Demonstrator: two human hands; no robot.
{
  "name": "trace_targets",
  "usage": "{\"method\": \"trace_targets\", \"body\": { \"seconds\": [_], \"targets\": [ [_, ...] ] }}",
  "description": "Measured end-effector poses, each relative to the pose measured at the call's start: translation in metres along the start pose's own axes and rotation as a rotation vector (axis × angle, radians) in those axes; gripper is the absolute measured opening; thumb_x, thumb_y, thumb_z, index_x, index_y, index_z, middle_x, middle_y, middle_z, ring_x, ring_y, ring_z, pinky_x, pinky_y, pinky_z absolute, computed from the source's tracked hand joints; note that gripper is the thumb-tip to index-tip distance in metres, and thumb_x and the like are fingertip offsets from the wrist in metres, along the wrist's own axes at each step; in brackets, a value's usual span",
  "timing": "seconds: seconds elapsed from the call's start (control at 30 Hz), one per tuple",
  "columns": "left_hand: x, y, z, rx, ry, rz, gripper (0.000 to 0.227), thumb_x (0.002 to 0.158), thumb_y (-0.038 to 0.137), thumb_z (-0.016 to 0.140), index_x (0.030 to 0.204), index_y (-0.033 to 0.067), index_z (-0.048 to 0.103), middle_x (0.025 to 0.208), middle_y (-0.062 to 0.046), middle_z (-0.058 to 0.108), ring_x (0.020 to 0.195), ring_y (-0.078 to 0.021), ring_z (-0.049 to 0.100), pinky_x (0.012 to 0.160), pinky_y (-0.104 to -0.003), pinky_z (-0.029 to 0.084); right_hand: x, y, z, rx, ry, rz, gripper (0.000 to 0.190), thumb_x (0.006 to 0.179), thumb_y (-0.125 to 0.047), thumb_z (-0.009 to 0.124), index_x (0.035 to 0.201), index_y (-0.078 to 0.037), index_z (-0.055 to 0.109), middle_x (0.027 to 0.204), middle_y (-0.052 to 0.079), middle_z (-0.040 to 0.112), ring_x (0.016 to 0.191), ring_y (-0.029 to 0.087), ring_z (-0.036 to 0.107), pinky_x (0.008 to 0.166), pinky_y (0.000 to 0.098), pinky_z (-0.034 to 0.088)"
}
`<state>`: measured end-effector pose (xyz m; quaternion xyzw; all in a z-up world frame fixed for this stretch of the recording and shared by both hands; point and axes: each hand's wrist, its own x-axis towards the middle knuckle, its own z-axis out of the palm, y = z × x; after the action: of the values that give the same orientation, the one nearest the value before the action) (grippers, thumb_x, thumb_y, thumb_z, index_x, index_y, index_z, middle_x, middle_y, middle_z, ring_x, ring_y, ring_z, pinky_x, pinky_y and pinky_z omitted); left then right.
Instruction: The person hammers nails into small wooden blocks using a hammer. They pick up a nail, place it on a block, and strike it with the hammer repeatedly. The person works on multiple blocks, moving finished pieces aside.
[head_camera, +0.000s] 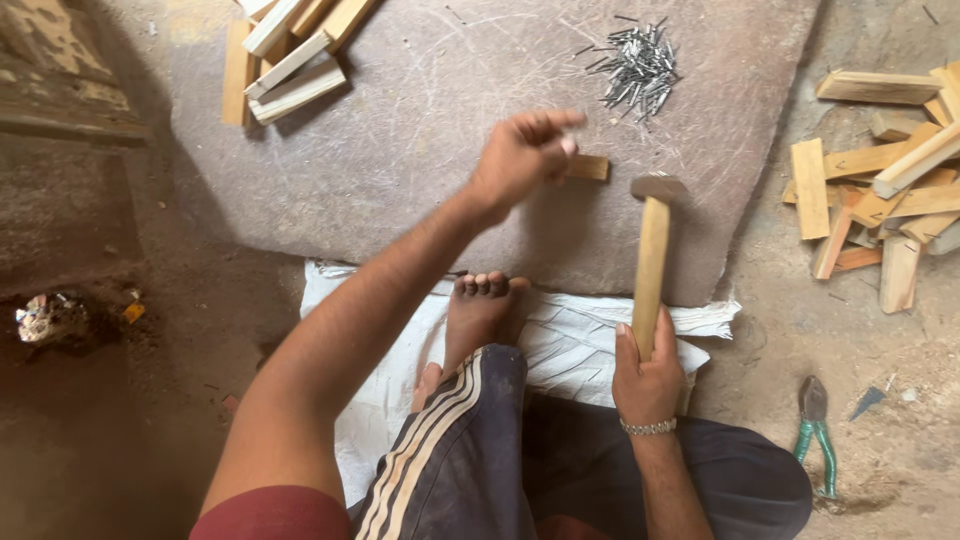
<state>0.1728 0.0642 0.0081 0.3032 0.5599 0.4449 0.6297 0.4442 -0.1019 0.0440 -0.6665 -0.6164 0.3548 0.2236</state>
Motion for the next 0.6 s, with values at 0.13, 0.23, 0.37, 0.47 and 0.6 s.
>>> {"method": "trace_targets", "body": {
  "seconds": [0.13, 0.23, 0.37, 0.47, 0.6],
  "targets": [
    [-0.009, -0.019, 0.013, 0.2, 0.0, 0.191, 0.017, 0.098, 0.003, 0.067, 0.114, 0.0054, 0.072, 0.101, -0.005, 0.077, 0.086, -0.0093, 0.071, 0.081, -0.026, 0.061, 0.019, -0.011, 0.013, -0.07, -0.062, -0.032, 0.06, 0.1, -0.025, 0.068, 0.148, 0.004, 0.048, 0.115, 0.023, 0.07, 0.098, 0.027, 0.072, 0.078, 0.0371, 0.059],
    [-0.009, -0.026, 0.015, 0.529, 0.108, 0.319, 0.012, 0.096, 0.01, 0.069, 0.108, 0.0097, 0.073, 0.101, -0.003, 0.078, 0.094, -0.012, 0.075, 0.089, -0.029, 0.061, 0.023, -0.021, 0.015, -0.031, -0.086, -0.018, 0.058, 0.1, -0.026, 0.067, 0.148, 0.002, 0.051, 0.114, 0.022, 0.072, 0.098, 0.026, 0.072, 0.08, 0.0377, 0.058],
    [0.003, -0.027, 0.012, 0.704, 0.19, 0.479, 0.012, 0.098, 0.015, 0.069, 0.108, 0.0122, 0.073, 0.103, -0.004, 0.075, 0.094, -0.0185, 0.074, 0.085, -0.035, 0.062, 0.012, -0.028, -0.003, 0.033, -0.085, 0.033, 0.055, 0.099, -0.023, 0.068, 0.145, 0.003, 0.052, 0.105, 0.016, 0.072, 0.087, 0.02, 0.069, 0.074, 0.0339, 0.057],
    [0.007, -0.036, 0.011, 0.725, 0.186, 0.447, 0.013, 0.097, 0.02, 0.067, 0.107, 0.0145, 0.072, 0.101, -0.002, 0.075, 0.094, -0.0167, 0.074, 0.086, -0.033, 0.061, -0.004, -0.026, -0.013, 0.166, -0.132, 0.211, 0.053, 0.098, -0.017, 0.065, 0.147, -0.001, 0.053, 0.083, 0.008, 0.064, 0.064, 0.013, 0.059, 0.054, 0.0294, 0.049],
    [0.008, -0.039, 0.013, 0.803, 0.217, 0.494, 0.013, 0.1, 0.02, 0.066, 0.108, 0.0148, 0.075, 0.098, -0.001, 0.075, 0.096, -0.0177, 0.072, 0.086, -0.035, 0.059, -0.009, -0.023, -0.013, 0.199, -0.128, 0.187, 0.053, 0.098, -0.013, 0.064, 0.147, -0.001, 0.051, 0.068, -0.001, 0.059, 0.052, 0.003, 0.054, 0.045, 0.0212, 0.044]
  ]
}}
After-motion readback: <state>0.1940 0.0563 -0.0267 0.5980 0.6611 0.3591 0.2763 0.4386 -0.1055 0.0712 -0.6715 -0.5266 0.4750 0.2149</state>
